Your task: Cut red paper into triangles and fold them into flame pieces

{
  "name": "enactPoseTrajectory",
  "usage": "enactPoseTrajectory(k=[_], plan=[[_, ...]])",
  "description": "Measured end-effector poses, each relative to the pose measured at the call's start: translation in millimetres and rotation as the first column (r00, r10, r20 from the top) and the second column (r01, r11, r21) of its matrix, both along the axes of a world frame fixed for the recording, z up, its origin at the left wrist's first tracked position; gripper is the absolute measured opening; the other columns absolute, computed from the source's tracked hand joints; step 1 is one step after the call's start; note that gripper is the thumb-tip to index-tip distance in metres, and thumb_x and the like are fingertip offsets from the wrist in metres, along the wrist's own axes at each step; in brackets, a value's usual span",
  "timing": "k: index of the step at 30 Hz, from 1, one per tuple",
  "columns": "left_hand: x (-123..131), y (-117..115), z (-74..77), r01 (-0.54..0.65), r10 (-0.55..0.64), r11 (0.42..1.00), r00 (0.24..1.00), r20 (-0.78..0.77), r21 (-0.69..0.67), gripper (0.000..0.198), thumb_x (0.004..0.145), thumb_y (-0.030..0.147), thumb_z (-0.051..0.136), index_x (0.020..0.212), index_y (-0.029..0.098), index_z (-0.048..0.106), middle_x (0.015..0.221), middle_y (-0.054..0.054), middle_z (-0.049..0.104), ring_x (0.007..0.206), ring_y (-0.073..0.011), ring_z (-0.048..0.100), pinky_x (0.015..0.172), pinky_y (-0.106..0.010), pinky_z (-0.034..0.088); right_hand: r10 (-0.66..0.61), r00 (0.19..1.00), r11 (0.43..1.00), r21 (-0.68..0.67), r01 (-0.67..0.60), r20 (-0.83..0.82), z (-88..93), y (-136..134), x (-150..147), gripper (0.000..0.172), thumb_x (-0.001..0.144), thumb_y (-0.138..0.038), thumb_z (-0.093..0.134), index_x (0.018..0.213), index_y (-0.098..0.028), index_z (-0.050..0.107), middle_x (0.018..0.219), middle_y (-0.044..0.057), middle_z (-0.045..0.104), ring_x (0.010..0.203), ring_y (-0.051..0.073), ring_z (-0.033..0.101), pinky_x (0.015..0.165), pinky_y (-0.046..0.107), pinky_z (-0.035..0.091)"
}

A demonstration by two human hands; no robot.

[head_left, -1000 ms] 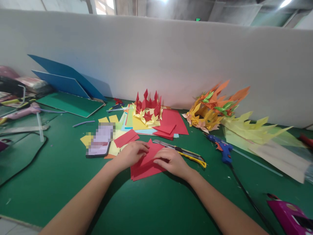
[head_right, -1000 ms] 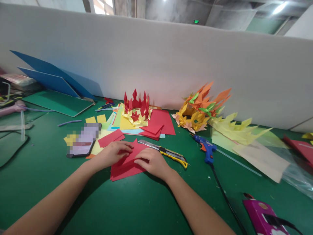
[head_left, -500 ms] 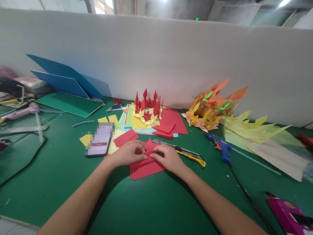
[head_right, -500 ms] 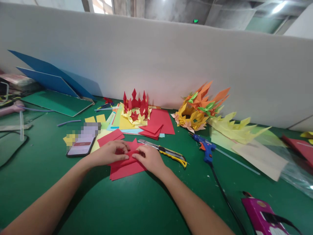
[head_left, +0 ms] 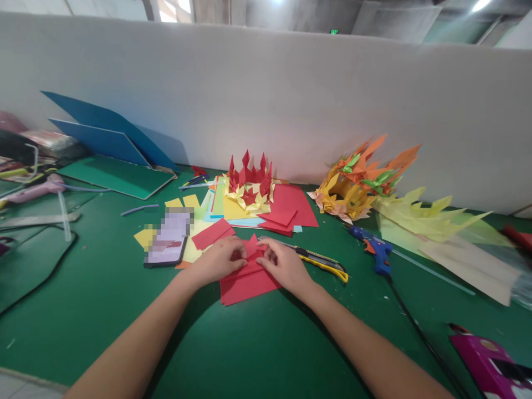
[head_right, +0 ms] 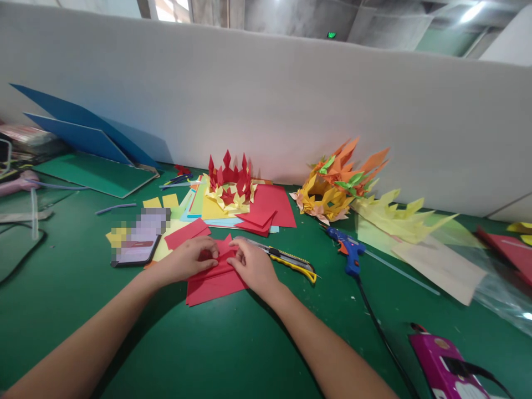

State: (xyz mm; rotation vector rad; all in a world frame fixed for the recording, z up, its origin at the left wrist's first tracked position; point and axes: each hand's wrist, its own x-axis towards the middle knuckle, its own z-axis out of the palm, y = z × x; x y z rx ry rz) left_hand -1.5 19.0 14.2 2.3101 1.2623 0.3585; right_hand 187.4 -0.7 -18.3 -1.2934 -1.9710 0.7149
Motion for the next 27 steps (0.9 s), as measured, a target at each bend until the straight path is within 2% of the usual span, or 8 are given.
enactPoseTrajectory(k=[6,12,15,17,18,21,23,27], plan=[[0.8,-0.6,-1.4,0.015,-0.015,1.000,1.000,0.009,0.003,0.006,0.076,0.021,0.051,0.074,0.020,0.056,0.080,-0.002,0.062,0.077,-0.0185,0.056,0.066,-0.028,0.041,0.025,0.999,1.000,-0.011,-0.025,0.023,3.7,-3.1,0.1,0.021,0.076,-0.014,0.058,0.096,-0.019,0.056,0.062,-0.004,0.049,0.053,0.013,0.048,0.055,0.025,0.037],[0.8,-1.1,-0.9,0.075,-0.075,0.996,0.997,0.007,0.049,0.009,0.078,0.018,0.048,0.071,0.020,0.055,0.074,0.000,0.059,0.072,-0.0165,0.054,0.063,-0.026,0.040,0.045,0.996,0.998,0.044,-0.049,0.083,5.3,-3.8,-0.3,0.013,0.076,-0.012,0.058,0.087,-0.020,0.056,0.060,-0.004,0.048,0.053,0.014,0.046,0.054,0.025,0.035],[-0.3,-1.5,-0.4,0.055,-0.055,0.998,0.998,0.004,0.018,0.007,0.076,0.015,0.051,0.080,0.019,0.055,0.079,-0.001,0.059,0.074,-0.0161,0.055,0.064,-0.026,0.041,0.043,0.997,0.997,0.059,-0.047,0.067,4.0,-4.2,0.2,0.020,0.076,-0.013,0.059,0.094,-0.020,0.054,0.060,-0.005,0.048,0.053,0.014,0.047,0.054,0.024,0.035],[-1.2,-1.7,-0.3,0.050,-0.050,0.999,0.999,0.013,0.004,0.015,0.075,0.013,0.052,0.088,0.019,0.054,0.083,-0.001,0.060,0.075,-0.0156,0.055,0.066,-0.026,0.042,0.029,0.998,0.998,0.053,-0.031,0.050,2.3,-4.0,0.6,0.027,0.076,-0.013,0.060,0.101,-0.020,0.052,0.061,-0.006,0.048,0.054,0.014,0.048,0.053,0.024,0.036],[-1.4,-1.8,-0.2,0.064,-0.064,0.998,0.998,0.011,0.007,0.017,0.076,0.012,0.051,0.090,0.019,0.055,0.085,-0.001,0.060,0.076,-0.0154,0.056,0.067,-0.026,0.042,0.026,0.998,0.998,0.054,-0.029,0.052,1.5,-3.9,0.9,0.026,0.076,-0.013,0.060,0.100,-0.020,0.052,0.061,-0.005,0.049,0.055,0.014,0.049,0.053,0.024,0.036],[-1.7,-1.9,0.4,0.119,-0.118,0.993,0.993,-0.030,0.022,0.016,0.078,0.010,0.047,0.084,0.020,0.059,0.092,-0.003,0.058,0.083,-0.0160,0.057,0.072,-0.027,0.043,0.071,0.993,0.990,0.111,-0.082,0.099,1.2,-3.5,3.4,0.008,0.079,-0.013,0.059,0.083,-0.019,0.056,0.064,-0.003,0.053,0.061,0.015,0.051,0.058,0.025,0.038],[-1.7,-1.9,0.9,0.120,-0.119,0.993,0.992,-0.048,0.013,0.018,0.079,0.011,0.047,0.080,0.020,0.062,0.096,-0.004,0.058,0.086,-0.0167,0.057,0.075,-0.028,0.044,0.121,0.983,0.969,0.199,-0.146,0.135,2.7,-4.0,6.7,0.009,0.082,-0.012,0.057,0.075,-0.018,0.059,0.069,0.001,0.058,0.068,0.016,0.053,0.064,0.027,0.041],[-2.3,-1.3,0.5,0.109,-0.109,0.994,0.993,-0.047,0.006,0.018,0.080,0.012,0.049,0.082,0.020,0.065,0.099,-0.004,0.058,0.087,-0.0166,0.058,0.075,-0.028,0.045,0.245,0.946,0.870,0.383,-0.311,0.211,6.1,-7.0,14.3,0.017,0.088,-0.014,0.048,0.083,-0.017,0.064,0.084,0.007,0.062,0.079,0.018,0.054,0.073,0.031,0.044]])
